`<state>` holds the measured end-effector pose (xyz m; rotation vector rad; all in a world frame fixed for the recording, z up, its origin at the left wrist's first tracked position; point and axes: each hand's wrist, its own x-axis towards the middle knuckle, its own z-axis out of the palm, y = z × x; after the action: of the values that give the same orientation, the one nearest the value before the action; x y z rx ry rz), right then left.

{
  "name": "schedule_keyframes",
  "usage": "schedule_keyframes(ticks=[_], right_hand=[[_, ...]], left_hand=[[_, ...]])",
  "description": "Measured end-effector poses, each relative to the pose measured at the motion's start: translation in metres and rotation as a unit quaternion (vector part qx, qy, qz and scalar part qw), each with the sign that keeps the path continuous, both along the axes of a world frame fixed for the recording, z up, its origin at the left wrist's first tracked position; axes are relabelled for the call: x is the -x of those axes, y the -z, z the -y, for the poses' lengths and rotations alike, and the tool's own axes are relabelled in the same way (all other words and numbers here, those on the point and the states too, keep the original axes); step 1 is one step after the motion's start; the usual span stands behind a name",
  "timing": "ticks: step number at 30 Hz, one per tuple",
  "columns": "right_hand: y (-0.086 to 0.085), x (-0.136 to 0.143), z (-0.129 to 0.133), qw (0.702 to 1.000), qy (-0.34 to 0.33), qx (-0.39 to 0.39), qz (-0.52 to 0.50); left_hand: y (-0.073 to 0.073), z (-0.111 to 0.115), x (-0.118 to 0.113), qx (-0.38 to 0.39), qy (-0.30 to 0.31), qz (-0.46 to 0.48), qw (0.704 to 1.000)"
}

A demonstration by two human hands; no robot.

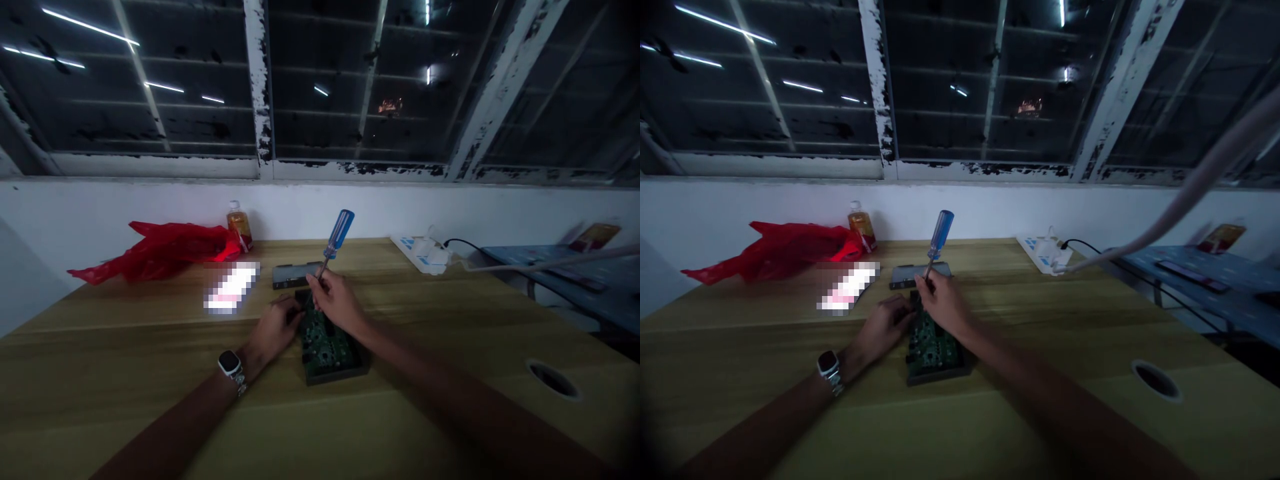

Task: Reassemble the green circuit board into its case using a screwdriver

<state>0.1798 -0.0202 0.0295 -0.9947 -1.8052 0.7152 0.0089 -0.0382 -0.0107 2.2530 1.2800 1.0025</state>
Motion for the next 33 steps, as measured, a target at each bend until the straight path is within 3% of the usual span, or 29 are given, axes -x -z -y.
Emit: schedule_keyframes(ticks=[4, 7, 11, 15, 23, 29, 33], right_hand=[[-0.001, 0.002, 0.000, 0.999, 0.014, -0.019, 0.029], [-0.011, -0.002, -0.002, 0.997, 0.008, -0.025, 0.072], [-0.031, -0.014, -0.008, 0.995, -0.067, 0.020, 0.074], [-0.036, -0.022, -0.016, 0.988, -0.144, 0.059, 0.023], [-0.035, -0.021, -0.023, 0.996, -0.085, 0.004, 0.034], [-0.050, -0.023, -0.032, 0.997, -0.043, -0.052, 0.042], [-0.047, -0.021, -0.038, 0.998, -0.024, -0.044, 0.030]], left_hand=[[-0.002, 0.000, 0.000, 0.000, -0.003, -0.005, 1.000], [-0.004, -0.001, -0.001, 0.007, -0.005, 0.009, 1.000], [-0.005, -0.002, -0.002, 0.013, -0.005, 0.028, 1.000], [-0.003, -0.005, -0.002, 0.017, -0.006, 0.039, 0.999], [-0.008, -0.013, -0.009, 0.025, 0.023, 0.039, 0.999], [-0.025, -0.031, -0.005, -0.064, 0.070, -0.038, 0.995], [-0.022, -0.045, 0.000, -0.069, 0.042, -0.058, 0.995]])
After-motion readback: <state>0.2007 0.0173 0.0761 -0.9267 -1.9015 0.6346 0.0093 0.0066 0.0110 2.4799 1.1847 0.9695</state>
